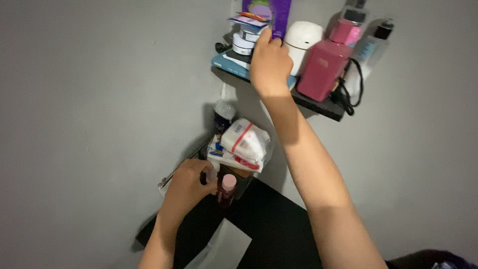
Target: The person sorts various items on a black desk, hangs a red bag on a wall hook, and uses a colorful duster to clean the desk surface.
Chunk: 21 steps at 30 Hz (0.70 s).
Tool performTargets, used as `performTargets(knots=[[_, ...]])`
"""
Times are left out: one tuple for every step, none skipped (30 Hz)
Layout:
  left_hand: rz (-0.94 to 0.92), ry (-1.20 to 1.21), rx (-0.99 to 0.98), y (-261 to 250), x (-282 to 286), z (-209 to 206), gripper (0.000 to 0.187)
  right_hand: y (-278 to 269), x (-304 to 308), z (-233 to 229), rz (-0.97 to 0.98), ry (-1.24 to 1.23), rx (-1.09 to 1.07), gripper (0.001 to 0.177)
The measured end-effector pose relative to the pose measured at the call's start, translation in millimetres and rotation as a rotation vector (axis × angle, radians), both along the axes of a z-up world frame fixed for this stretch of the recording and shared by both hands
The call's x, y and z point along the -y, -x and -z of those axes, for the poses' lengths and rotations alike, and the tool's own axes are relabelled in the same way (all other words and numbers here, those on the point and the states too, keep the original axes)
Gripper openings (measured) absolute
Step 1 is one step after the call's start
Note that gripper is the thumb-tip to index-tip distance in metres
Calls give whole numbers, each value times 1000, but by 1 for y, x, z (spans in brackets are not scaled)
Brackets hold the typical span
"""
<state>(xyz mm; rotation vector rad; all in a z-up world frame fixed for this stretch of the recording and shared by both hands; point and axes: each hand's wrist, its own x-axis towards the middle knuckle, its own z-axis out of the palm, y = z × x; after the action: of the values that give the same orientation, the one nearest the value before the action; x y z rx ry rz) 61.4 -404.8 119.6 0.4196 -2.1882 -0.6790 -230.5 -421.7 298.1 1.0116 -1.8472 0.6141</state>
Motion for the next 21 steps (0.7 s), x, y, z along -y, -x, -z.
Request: performTargets(knots=[[-16, -29, 24, 0, 4, 1, 26, 5, 10, 2, 69, -41, 2, 31], [-18, -34, 26, 2, 9, 1, 26, 9, 18, 5, 138, -82, 3, 19], [-13, 16, -21, 4, 14, 1, 31, 12, 23, 9, 136, -87, 8, 19], [-8, 66, -68, 6, 19, 1, 37, 15, 26, 12, 183, -97, -41, 19], [-8, 62, -66, 8, 24, 2, 37, 16, 29, 15, 232, -105, -94, 19], [1, 51, -64, 10, 28, 3, 32, 17, 29, 17, 232, -109, -93, 19], [7, 39, -60, 11, 32, 4, 28, 19, 28, 18, 277, -93, -192, 25], [4, 34, -57, 12, 34, 5, 28, 19, 28, 20, 321, -75, -290, 32], [3, 27, -50, 12, 35, 6, 28, 17, 29, 20, 318, -78, -287, 32], [2, 20, -44, 12, 35, 6, 29, 16, 30, 19, 316, -51, -273, 30], [1, 18, -39, 13, 36, 6, 29, 15, 31, 20, 316, -23, -258, 27], [2, 32, -39, 14, 37, 5, 29, 15, 31, 20, 314, -26, -252, 27], [5, 45, -39, 15, 37, 4, 29, 15, 29, 18, 229, -31, -167, 19], [6, 41, -34, 14, 37, 3, 29, 14, 27, 18, 145, -36, -82, 12], [15, 27, -9, 14, 37, 1, 32, 12, 25, 17, 145, -39, -78, 12], [25, 13, 17, 14, 37, 0, 36, 10, 22, 15, 152, 30, -160, 16], [27, 10, 20, 14, 36, 0, 36, 7, 19, 11, 159, 99, -242, 23], [18, 7, -17, 14, 35, -1, 29, 4, 14, 9, 160, 96, -239, 23], [10, 4, -56, 14, 35, -2, 22, 1, 6, 8, 114, 52, -205, 28], [10, 1, -53, 14, 35, -3, 22, -3, 0, 7, 68, 9, -171, 34], [12, 14, -62, 15, 34, -4, 25, -7, -3, 7, 66, 7, -169, 34]])
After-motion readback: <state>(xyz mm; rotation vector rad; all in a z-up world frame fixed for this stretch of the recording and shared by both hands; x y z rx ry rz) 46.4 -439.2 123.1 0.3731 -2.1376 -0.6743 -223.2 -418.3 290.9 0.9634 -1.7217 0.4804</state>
